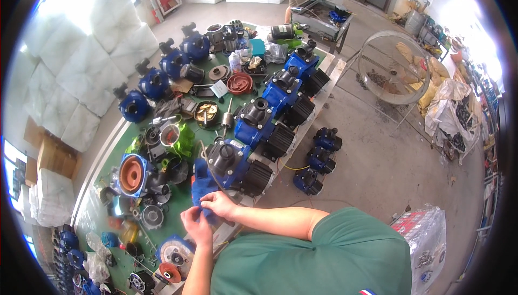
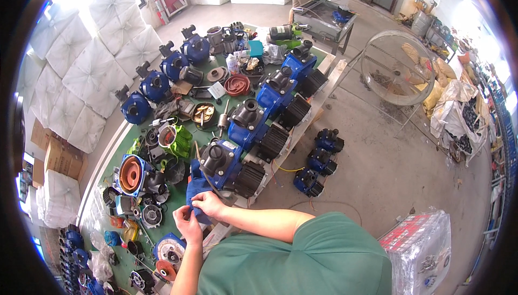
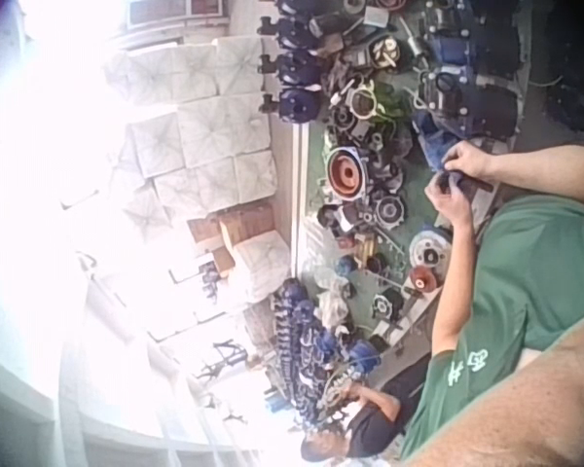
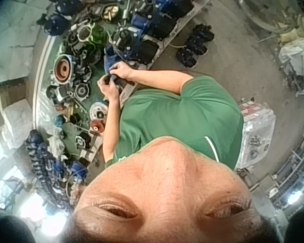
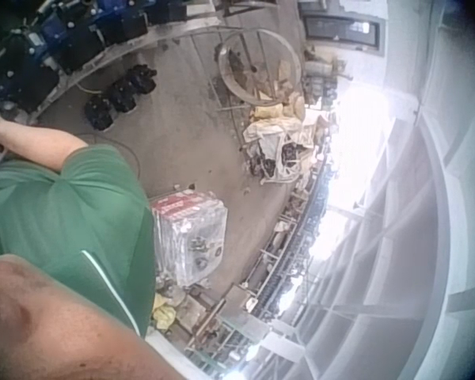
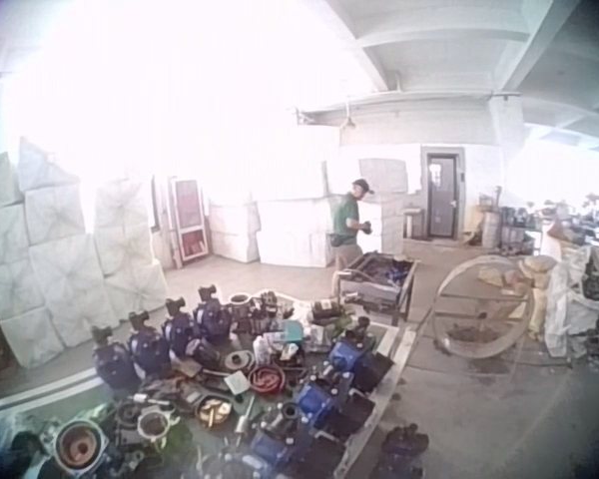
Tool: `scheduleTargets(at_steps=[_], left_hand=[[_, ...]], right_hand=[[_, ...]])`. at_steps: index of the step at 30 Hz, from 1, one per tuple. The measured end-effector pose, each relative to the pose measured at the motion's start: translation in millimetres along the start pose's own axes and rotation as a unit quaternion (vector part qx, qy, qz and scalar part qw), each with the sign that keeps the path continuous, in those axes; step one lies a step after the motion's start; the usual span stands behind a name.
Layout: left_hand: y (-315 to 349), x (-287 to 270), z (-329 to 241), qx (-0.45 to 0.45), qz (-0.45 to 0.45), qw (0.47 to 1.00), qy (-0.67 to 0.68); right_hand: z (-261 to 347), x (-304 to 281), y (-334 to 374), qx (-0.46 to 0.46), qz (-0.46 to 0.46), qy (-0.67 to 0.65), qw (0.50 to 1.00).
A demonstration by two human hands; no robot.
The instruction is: Assembling, inspecting, and lubricating mechanical pump components on a workshop table.
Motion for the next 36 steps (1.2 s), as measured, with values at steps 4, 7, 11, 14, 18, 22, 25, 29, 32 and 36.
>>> scheduleTargets(at_steps=[4,7,11,14,18,22,25,29,32,36], left_hand=[[0,-3,-12,0.113,0.002,0.983,-0.145],[-2,-2,-9,0.052,0.020,0.994,-0.097],[-2,-4,0,-0.008,0.029,0.998,-0.052],[-4,-3,9,-0.036,0.054,0.998,-0.019],[-4,-3,14,-0.077,0.079,0.994,-0.007],[-6,-4,6,-0.059,0.070,0.996,-0.024],[-10,-4,-6,-0.036,0.088,0.995,-0.034],[-7,-10,27,-0.106,0.072,0.991,0.042],[2,-20,33,-0.183,0.035,0.969,0.160],[12,-41,24,-0.247,0.000,0.930,0.272]], right_hand=[[4,0,4,-0.026,0.001,0.029,0.999],[16,0,11,-0.074,-0.007,0.084,0.994],[32,2,23,-0.118,-0.001,0.114,0.986],[46,2,27,-0.194,-0.022,0.256,0.947],[50,5,30,-0.249,-0.031,0.316,0.915],[54,6,28,-0.238,-0.021,0.316,0.918],[53,7,26,-0.230,-0.002,0.302,0.925],[56,16,28,-0.237,-0.005,0.286,0.928],[73,21,26,-0.275,-0.043,0.299,0.913],[134,13,10,-0.205,-0.090,0.198,0.954]])
Point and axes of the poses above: each hand's wrist, its own y-axis away from the middle knuckle, its own x-axis out of the palm, z = x × y, the point moved 7 cm from there along -y, towards the middle knuckle, and after that the axes turned 4 degrees about y, right-handed, at the moved point
